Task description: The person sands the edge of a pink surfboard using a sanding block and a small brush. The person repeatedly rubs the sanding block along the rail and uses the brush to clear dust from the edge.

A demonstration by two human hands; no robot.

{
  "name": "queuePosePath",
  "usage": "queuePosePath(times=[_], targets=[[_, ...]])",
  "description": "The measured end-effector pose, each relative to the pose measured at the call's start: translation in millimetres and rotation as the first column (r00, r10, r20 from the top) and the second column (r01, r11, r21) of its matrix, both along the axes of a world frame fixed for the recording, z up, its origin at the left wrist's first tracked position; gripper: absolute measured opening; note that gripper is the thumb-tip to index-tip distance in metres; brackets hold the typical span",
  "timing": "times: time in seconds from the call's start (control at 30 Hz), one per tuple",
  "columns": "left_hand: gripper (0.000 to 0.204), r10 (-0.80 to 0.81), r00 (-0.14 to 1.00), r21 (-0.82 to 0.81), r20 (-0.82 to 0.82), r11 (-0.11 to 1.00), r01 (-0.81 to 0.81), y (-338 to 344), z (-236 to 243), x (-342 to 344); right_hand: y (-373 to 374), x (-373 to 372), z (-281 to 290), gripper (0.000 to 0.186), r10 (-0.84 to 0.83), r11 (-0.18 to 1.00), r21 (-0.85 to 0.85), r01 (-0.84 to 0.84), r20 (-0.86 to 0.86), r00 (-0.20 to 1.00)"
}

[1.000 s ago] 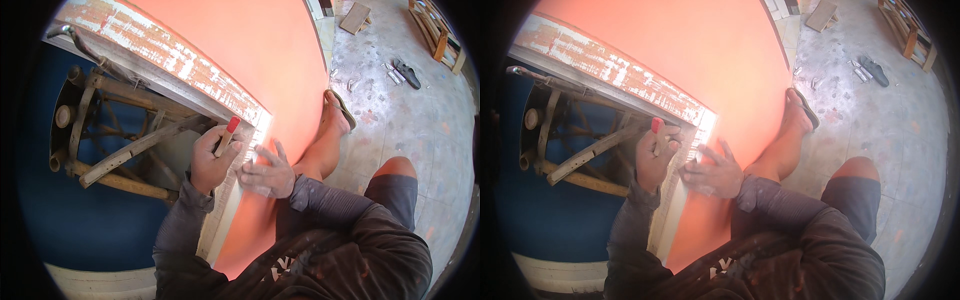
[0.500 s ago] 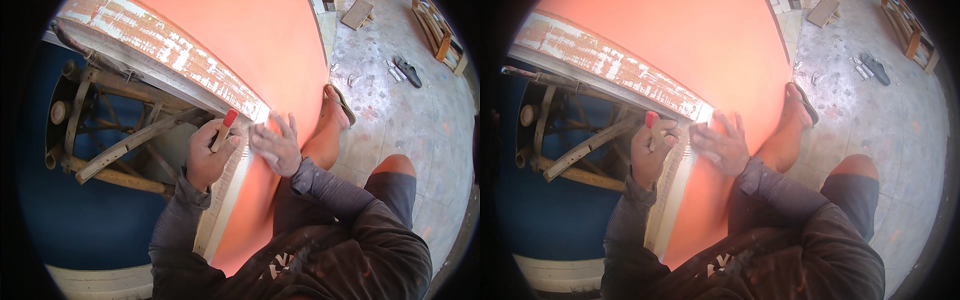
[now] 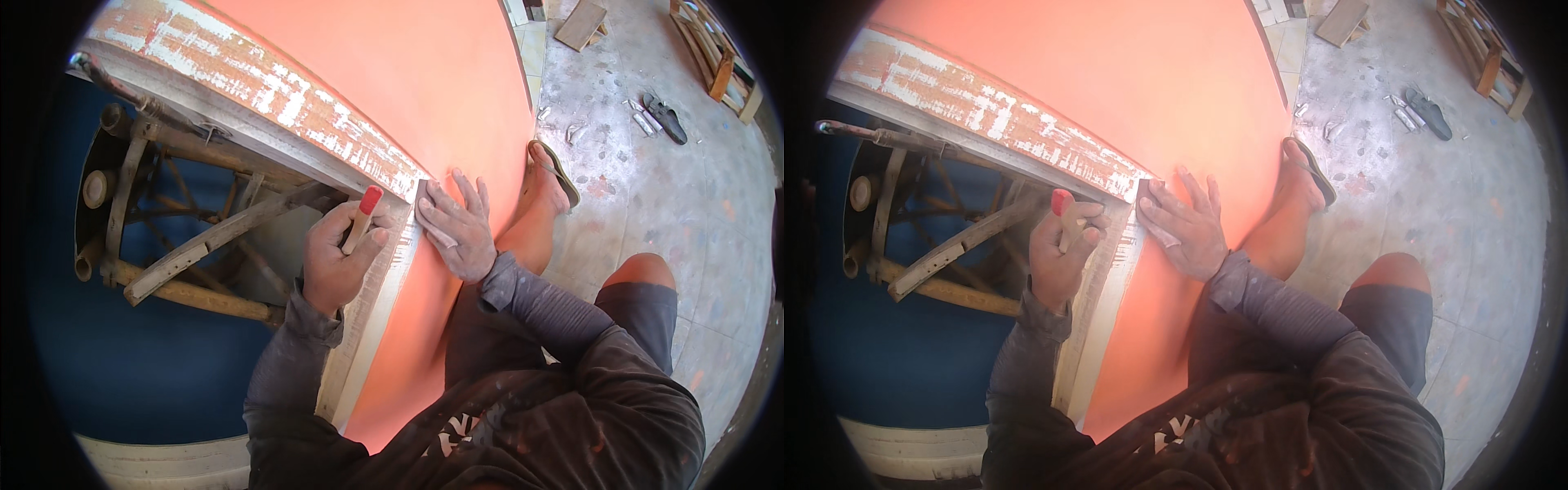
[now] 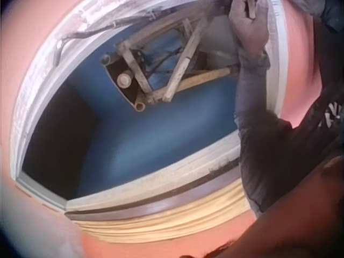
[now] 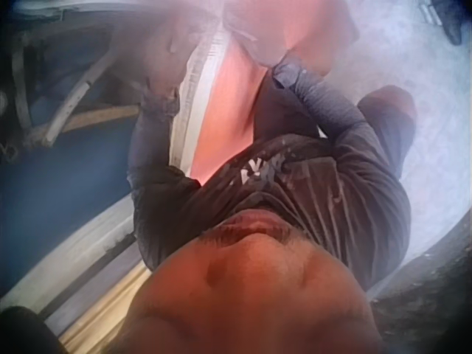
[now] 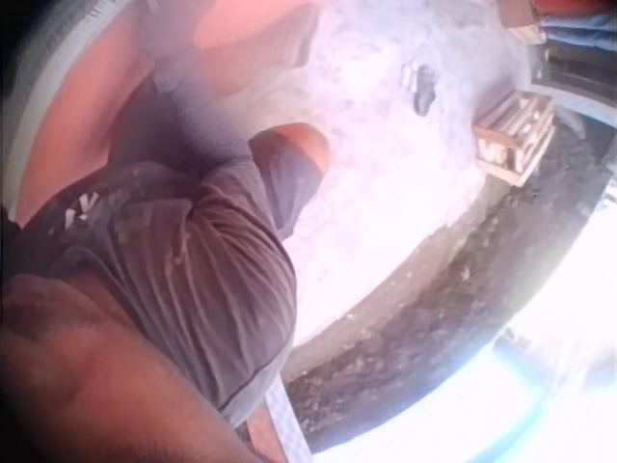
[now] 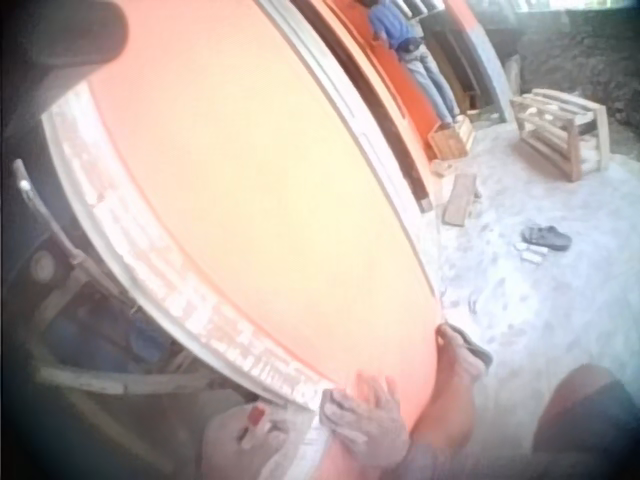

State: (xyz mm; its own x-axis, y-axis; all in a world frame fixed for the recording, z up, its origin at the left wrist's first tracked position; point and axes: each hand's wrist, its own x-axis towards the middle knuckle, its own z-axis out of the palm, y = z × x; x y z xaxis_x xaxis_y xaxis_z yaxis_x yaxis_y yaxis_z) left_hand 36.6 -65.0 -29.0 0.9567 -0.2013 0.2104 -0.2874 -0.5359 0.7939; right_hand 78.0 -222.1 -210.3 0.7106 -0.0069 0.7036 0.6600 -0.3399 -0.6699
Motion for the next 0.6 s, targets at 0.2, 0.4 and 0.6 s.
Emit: queuePosePath(times=[0.2, 0.4, 0.6], targets=[[0.023, -0.007, 1.0, 0.019, 0.027, 1.0, 0.007, 3.2, -1.0, 2.6, 16.7, -40.3, -5.2, 0.043, 0.233, 0.972, -0.008, -0.237, 0.213, 0.949], [0.023, -0.006, 0.999, 0.034, 0.032, 0.999, 0.005, 3.5, -1.6, 0.5, 5.0, -11.0, 1.0, 0.039, 0.1, 0.995, -0.004, -0.1, 0.078, 0.992], [0.023, -0.006, 1.0, 0.005, 0.022, 1.0, 0.006, 0.0, -0.1, 0.4, 28.8, -48.8, -6.8, 0.04, 0.195, 0.975, 0.073, -0.211, 0.188, 0.963]])
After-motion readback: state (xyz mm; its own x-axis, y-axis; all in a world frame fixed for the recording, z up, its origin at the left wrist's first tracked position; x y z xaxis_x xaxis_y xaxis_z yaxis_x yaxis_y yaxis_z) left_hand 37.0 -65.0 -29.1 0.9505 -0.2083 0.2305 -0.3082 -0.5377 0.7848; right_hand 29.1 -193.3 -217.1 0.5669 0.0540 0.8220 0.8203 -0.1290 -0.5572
